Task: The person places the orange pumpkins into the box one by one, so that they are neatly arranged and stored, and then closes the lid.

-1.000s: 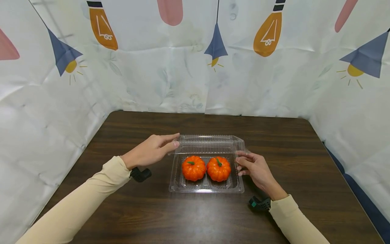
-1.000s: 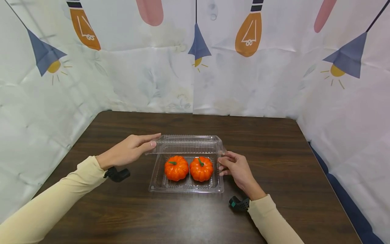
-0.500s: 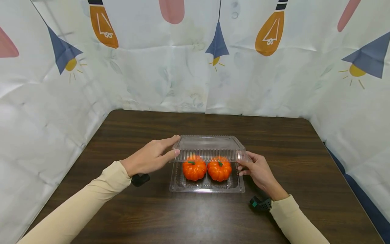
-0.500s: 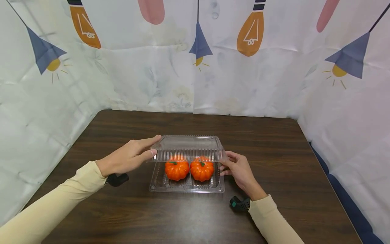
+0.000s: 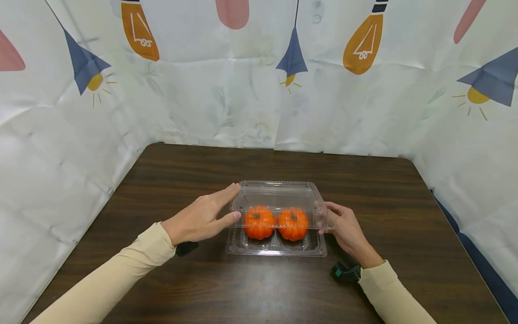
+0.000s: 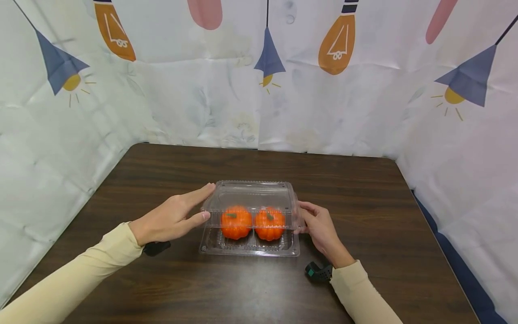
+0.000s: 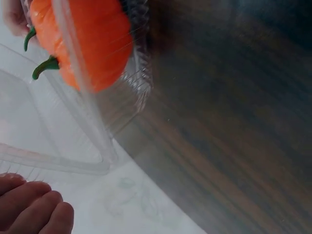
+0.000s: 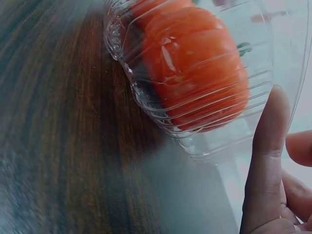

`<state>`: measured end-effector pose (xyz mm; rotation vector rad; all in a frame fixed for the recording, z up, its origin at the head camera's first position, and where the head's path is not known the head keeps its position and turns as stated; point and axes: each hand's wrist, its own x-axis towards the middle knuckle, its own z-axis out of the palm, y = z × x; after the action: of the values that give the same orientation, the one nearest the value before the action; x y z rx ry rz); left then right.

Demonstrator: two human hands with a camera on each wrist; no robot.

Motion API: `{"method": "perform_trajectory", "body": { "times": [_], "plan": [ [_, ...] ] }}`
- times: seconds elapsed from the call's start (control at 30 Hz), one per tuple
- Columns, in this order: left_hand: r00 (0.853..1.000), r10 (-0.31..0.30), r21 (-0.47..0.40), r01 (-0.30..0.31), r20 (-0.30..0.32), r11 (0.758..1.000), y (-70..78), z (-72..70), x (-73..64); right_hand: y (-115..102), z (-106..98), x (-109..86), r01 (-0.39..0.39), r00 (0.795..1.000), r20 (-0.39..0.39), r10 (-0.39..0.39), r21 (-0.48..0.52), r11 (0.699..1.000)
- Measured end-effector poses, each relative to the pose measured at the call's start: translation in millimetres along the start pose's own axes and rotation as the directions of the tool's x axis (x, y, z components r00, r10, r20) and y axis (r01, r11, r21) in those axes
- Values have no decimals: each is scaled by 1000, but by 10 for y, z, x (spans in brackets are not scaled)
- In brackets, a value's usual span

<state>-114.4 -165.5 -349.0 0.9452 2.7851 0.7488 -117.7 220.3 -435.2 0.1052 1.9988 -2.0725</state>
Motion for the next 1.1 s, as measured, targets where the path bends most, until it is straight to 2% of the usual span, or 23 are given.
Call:
{"method": "perform_trajectory", "body": {
  "times": [0.2,0.47,0.7,0.93,1.1],
  "plan": [
    [1000,9,18,-8,-21,1000,-26,92,-52,7,18,-7,-24,1000,-14,24,1,1000],
    [997,60,90,-55,-46,994,-77,193,-96,47,33,8,-32,999,-45,30,-34,999],
    [995,84,143,-76,-53,987,-73,222,-113,55,-11,6,-27,1000,-15,27,-57,998],
    [985,161,253,-140,-65,957,-108,269,-111,-12,-90,-28,-53,998,-32,49,-131,990],
    [974,212,314,-176,-84,933,-160,316,-136,-53,-111,-68,-36,999,-5,36,-168,985]
  ]
}}
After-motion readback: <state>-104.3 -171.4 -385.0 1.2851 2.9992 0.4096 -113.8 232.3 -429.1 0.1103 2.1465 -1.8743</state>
